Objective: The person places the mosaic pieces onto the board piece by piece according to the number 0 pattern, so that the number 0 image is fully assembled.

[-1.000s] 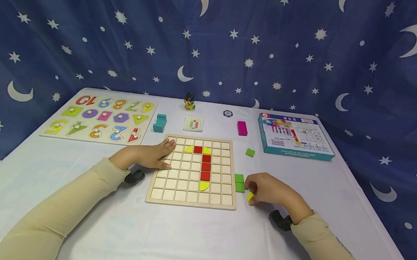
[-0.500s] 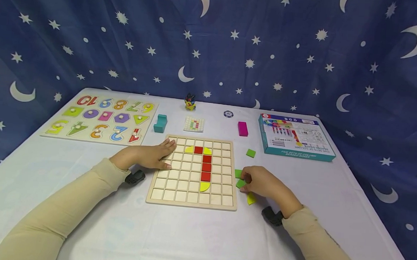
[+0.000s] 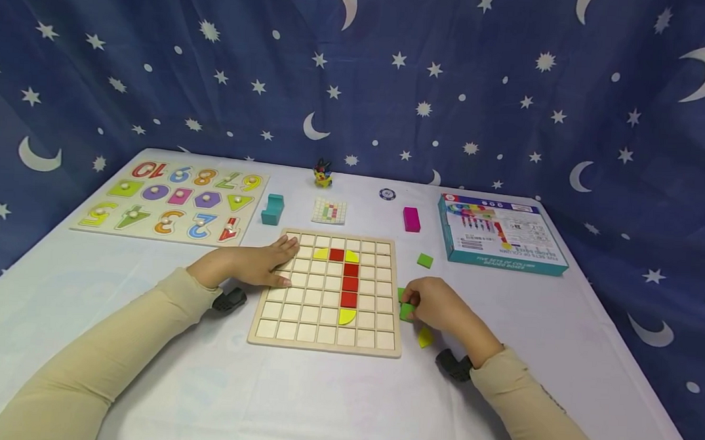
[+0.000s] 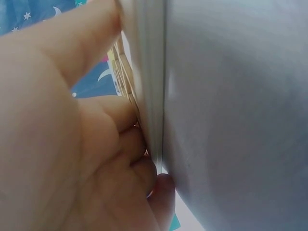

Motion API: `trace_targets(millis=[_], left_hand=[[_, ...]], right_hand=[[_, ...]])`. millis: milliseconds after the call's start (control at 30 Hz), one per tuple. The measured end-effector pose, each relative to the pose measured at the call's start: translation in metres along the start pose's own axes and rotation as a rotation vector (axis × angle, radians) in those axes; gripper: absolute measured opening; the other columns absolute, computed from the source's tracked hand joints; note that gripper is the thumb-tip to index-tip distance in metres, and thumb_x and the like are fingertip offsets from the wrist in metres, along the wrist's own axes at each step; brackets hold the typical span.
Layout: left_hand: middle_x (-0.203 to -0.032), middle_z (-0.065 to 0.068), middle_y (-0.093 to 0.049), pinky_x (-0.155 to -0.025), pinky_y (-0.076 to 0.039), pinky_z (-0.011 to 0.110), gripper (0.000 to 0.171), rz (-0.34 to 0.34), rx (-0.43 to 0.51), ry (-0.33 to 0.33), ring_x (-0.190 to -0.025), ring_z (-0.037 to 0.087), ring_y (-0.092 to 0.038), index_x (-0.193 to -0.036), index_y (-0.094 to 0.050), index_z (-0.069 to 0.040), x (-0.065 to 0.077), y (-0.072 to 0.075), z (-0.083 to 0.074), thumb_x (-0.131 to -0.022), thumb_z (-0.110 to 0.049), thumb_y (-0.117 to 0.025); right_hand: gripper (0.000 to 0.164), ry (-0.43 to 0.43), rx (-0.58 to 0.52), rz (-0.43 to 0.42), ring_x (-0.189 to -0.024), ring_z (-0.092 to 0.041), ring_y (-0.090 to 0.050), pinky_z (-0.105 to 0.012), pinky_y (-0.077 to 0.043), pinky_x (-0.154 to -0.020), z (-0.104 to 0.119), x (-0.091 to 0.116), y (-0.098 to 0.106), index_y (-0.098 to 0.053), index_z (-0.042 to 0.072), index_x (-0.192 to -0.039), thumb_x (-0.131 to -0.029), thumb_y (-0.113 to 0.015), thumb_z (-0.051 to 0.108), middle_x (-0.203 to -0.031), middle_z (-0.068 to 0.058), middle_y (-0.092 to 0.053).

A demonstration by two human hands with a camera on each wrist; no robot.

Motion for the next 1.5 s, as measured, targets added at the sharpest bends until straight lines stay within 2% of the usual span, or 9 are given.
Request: trace_targets(millis=[300,533,800,1000,1100,1300,1500], left_hand=[[-0.154,0.017,0.006,-0.115,-0.005,0.046,0.082,0.007,-0.015,0.004,-0.14,0.034,0.011,-0.146,-0.002,0.003,-0.002,-0.001,0.001,-0.094,-0.041,-0.048],[-0.153,0.018,0.006,-0.115,-0.005,0.046,0.083,0.002,-0.007,0.003,-0.14,0.034,0.012,-0.146,-0.002,0.004,-0.002,-0.001,0.002,-0.094,-0.04,-0.049],[-0.154,0.017,0.007,-0.115,-0.003,0.046,0.082,0.008,0.006,-0.005,-0.14,0.034,0.012,-0.146,-0.003,0.003,-0.002,-0.003,0.004,-0.094,-0.041,-0.048],[-0.154,0.017,0.007,-0.115,-0.004,0.046,0.082,0.004,-0.003,-0.003,-0.14,0.033,0.012,-0.146,-0.003,0.003,-0.004,-0.003,0.005,-0.094,-0.042,-0.048],[-0.154,0.016,0.007,-0.115,-0.004,0.045,0.082,0.005,-0.013,-0.001,-0.14,0.033,0.012,-0.146,-0.003,0.002,-0.005,-0.003,0.005,-0.094,-0.042,-0.047],[-0.154,0.017,0.007,-0.115,-0.004,0.046,0.082,0.006,0.006,0.004,-0.14,0.033,0.012,-0.146,-0.003,0.003,-0.004,-0.002,0.004,-0.094,-0.042,-0.048],[-0.154,0.016,0.006,-0.115,-0.003,0.045,0.082,0.004,0.009,0.009,-0.141,0.032,0.012,-0.146,-0.003,0.002,-0.004,-0.003,0.006,-0.094,-0.042,-0.048]], right_hand=[[0.008,0.074,0.006,0.03,-0.066,-0.013,-0.048,-0.025,-0.04,-0.06,0.009,-0.002,0.016,-0.068,0.006,-0.08,-0.078,-0.068,-0.002,-0.069,0.0,-0.057],[0.007,0.127,0.014,0.034,-0.07,-0.015,-0.047,-0.026,-0.04,-0.059,0.027,-0.013,0.02,-0.067,0.006,-0.08,-0.08,-0.067,-0.001,-0.068,0.0,-0.053],[0.008,0.187,-0.016,0.059,-0.069,-0.015,-0.048,-0.024,-0.04,-0.058,0.061,-0.032,0.003,-0.066,0.007,-0.08,-0.08,-0.068,0.0,-0.068,-0.001,-0.053],[0.009,0.268,-0.008,0.119,-0.067,-0.013,-0.047,-0.024,-0.04,-0.06,0.087,-0.042,-0.011,-0.064,0.009,-0.079,-0.08,-0.069,0.003,-0.069,0.001,-0.052],[0.01,0.275,0.0,0.159,-0.065,-0.012,-0.047,-0.024,-0.04,-0.059,0.097,-0.046,-0.017,-0.064,0.011,-0.078,-0.08,-0.069,0.002,-0.068,0.002,-0.053],[0.012,0.252,0.024,0.204,-0.064,-0.011,-0.047,-0.022,-0.041,-0.058,0.103,-0.049,-0.027,-0.065,0.012,-0.077,-0.079,-0.069,0.001,-0.068,0.003,-0.055],[0.011,0.264,0.065,0.238,-0.062,-0.009,-0.046,-0.021,-0.04,-0.058,0.105,-0.052,-0.033,-0.067,0.012,-0.076,-0.079,-0.069,0.002,-0.068,0.004,-0.056]])
Point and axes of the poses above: each hand's wrist, its own x-axis away from the middle knuckle, its own y-axis out of the back of the hand, z = x × y, the point moved 1 cm from there along -x, towards the middle knuckle
